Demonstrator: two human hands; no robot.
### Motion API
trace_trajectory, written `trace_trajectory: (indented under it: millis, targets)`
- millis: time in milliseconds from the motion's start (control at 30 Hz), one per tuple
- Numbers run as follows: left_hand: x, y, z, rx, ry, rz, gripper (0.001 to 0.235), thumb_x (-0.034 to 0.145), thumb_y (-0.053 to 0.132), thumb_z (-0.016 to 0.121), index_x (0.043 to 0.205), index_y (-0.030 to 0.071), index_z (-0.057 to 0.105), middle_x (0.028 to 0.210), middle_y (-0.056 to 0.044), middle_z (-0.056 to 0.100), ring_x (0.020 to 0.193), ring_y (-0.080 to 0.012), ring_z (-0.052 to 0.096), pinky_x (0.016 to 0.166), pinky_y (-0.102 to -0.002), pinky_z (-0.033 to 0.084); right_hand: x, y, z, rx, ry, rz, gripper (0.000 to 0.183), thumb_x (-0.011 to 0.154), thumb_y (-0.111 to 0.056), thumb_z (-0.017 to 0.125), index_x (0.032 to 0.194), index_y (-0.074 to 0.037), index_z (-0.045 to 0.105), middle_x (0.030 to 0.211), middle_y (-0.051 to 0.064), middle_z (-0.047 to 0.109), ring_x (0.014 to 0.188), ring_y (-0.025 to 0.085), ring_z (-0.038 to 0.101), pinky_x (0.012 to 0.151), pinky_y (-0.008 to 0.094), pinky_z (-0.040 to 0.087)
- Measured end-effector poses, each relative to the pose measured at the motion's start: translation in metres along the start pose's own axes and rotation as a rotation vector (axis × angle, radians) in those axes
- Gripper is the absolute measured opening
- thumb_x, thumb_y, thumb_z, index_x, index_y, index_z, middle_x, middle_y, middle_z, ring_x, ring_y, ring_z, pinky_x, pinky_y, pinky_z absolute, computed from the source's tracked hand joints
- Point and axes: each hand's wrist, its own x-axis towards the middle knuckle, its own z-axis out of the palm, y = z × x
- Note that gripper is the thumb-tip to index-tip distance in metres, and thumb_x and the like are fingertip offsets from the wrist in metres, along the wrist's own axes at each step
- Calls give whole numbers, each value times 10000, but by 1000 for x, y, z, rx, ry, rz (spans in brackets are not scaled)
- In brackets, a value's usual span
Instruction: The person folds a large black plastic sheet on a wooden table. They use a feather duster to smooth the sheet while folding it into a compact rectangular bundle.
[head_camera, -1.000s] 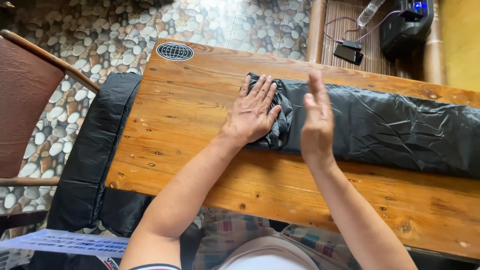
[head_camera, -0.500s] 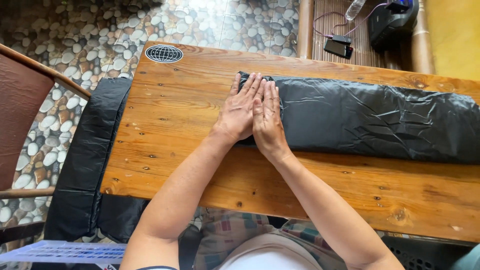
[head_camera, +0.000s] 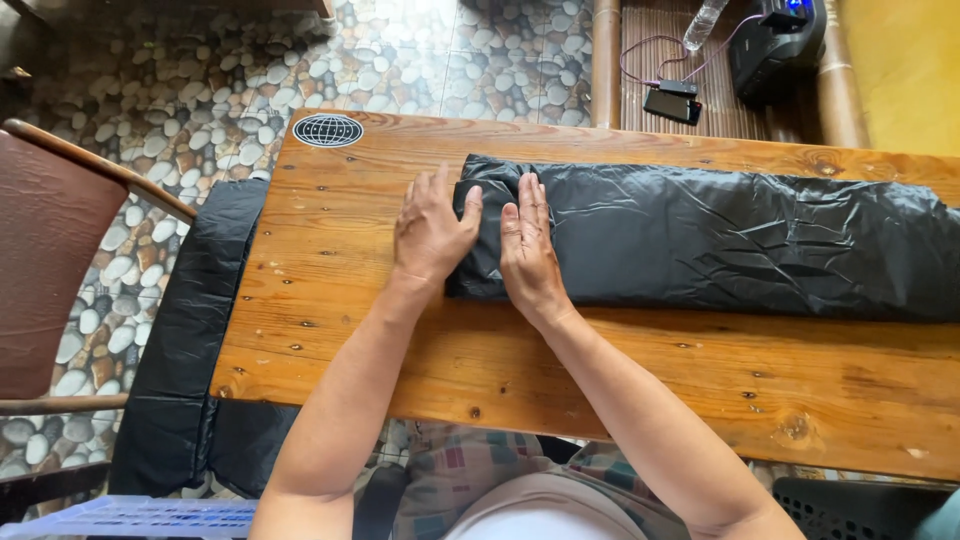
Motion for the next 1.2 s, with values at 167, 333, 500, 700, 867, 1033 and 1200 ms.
trace_trajectory:
  millis: [167, 333, 500, 700, 867, 1033, 1200]
  targets:
    - [16, -20, 2, 65, -363, -364, 675, 824, 846, 529, 1116, 265, 708, 990, 20, 743, 1000, -271, 741, 823, -490, 569, 0, 3, -1, 47, 10, 42, 571, 1134, -362, 342, 1626, -80, 272, 1679, 219, 226, 1561, 385, 173, 1289, 491, 114]
    - [19, -10, 0, -178, -380, -480, 631, 799, 780, 637, 1059, 213, 735, 976, -50, 751, 1010, -295, 736, 839, -467, 587, 0, -5, -4, 98, 36, 61, 562, 1134, -355, 347, 1617, -71, 296, 1667, 221, 256, 1550, 394, 207, 1282, 503, 142]
    - [23, -25, 24, -407, -249, -533, 432, 816, 568, 776, 961, 162, 740, 800, -58, 719, 806, -245, 743, 643, -386, 590, 2, -3, -2, 143, 58, 95, 551, 1131, -370, 357, 1613, -106, 322, 1670, 177, 277, 1549, 349, 235, 1280, 487, 169]
    - [-12, 7, -17, -715, -173, -505, 508, 882, 495, 788, 1134, 63, 701, 902, -70, 737, 787, -156, 676, 632, -302, 588, 5, -2, -2, 204, 99, 102, 525, 1124, -343, 394, 1586, -94, 389, 1644, 181, 339, 1529, 360, 286, 1273, 482, 199]
    - [-55, 28, -48, -882, -299, -639, 539, 881, 355, 824, 1222, 3, 601, 950, -209, 705, 761, -287, 741, 571, -435, 676, 4, -4, -1, 244, 133, 128, 505, 1121, -350, 394, 1570, -122, 424, 1632, 146, 379, 1519, 330, 319, 1272, 463, 223]
    - [-90, 80, -48, -1093, 2, -616, 508, 867, 229, 846, 1273, 1, 642, 1068, -90, 654, 1013, -138, 595, 886, -325, 585, 5, -9, -2, 353, 179, 162, 503, 1123, -363, 377, 1558, -123, 451, 1620, 131, 408, 1518, 309, 325, 1277, 449, 221]
    - [-104, 94, -11, -1185, 169, -453, 702, 862, 88, 819, 1478, 23, 489, 1225, -150, 651, 1111, -166, 601, 983, -325, 572, 5, -18, -10, 532, 222, 204, 535, 1127, -405, 307, 1562, -125, 444, 1632, 122, 391, 1531, 286, 293, 1290, 406, 204]
